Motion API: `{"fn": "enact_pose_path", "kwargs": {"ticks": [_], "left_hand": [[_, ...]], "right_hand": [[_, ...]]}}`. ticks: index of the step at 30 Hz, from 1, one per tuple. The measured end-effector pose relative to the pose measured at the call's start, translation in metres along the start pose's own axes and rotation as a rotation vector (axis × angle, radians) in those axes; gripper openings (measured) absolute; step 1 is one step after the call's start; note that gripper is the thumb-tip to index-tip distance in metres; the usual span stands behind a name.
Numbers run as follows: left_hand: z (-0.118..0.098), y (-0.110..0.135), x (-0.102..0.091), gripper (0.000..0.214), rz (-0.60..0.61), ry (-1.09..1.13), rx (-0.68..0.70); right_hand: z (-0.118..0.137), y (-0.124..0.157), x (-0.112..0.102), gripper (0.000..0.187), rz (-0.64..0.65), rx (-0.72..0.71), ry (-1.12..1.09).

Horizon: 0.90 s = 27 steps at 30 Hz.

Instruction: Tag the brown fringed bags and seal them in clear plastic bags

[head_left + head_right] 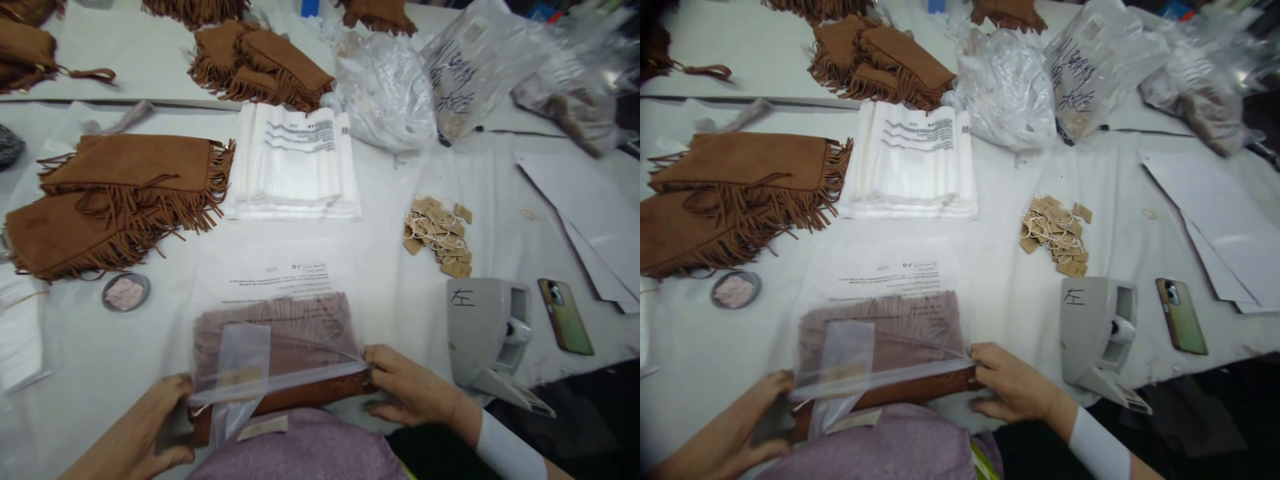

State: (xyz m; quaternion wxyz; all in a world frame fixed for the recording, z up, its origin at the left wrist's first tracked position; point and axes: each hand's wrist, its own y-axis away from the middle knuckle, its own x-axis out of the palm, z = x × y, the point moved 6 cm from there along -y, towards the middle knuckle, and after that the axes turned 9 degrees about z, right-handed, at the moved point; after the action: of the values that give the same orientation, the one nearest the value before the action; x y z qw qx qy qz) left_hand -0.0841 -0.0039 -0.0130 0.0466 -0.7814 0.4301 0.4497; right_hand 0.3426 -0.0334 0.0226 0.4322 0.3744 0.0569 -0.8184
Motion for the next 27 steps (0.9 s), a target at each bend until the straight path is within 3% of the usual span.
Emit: {"fn": "enact_pose_path", "kwargs": {"ticks": [3, 9, 15, 19, 27], "left_hand": [[0.002, 0.005, 0.015, 0.063, -0.040, -0.057, -0.006], [0.007, 0.004, 0.032, 0.042, -0.047, -0.071, -0.039], [0.008, 0.003, 0.027, 0.041, -0.113, -0.030, -0.064], [0.004, 0.003, 0.024, 0.051, -0.070, -0.004, -0.037], [0.010, 0.009, 0.032, 0.049, -0.160, 0.024, -0.107]], "right_hand": [[0.001, 0.002, 0.008, 0.008, 0.022, -0.045, 0.220], [0.002, 0.004, 0.004, 0.016, -0.209, -0.110, 0.255], [0.005, 0.008, 0.020, 0.015, -0.293, -0.079, 0.304], [0.009, 0.012, 0.031, 0.009, -0.348, -0.007, 0.309], [0.032, 0.017, 0.026, 0.016, -0.579, 0.032, 0.412]]}}
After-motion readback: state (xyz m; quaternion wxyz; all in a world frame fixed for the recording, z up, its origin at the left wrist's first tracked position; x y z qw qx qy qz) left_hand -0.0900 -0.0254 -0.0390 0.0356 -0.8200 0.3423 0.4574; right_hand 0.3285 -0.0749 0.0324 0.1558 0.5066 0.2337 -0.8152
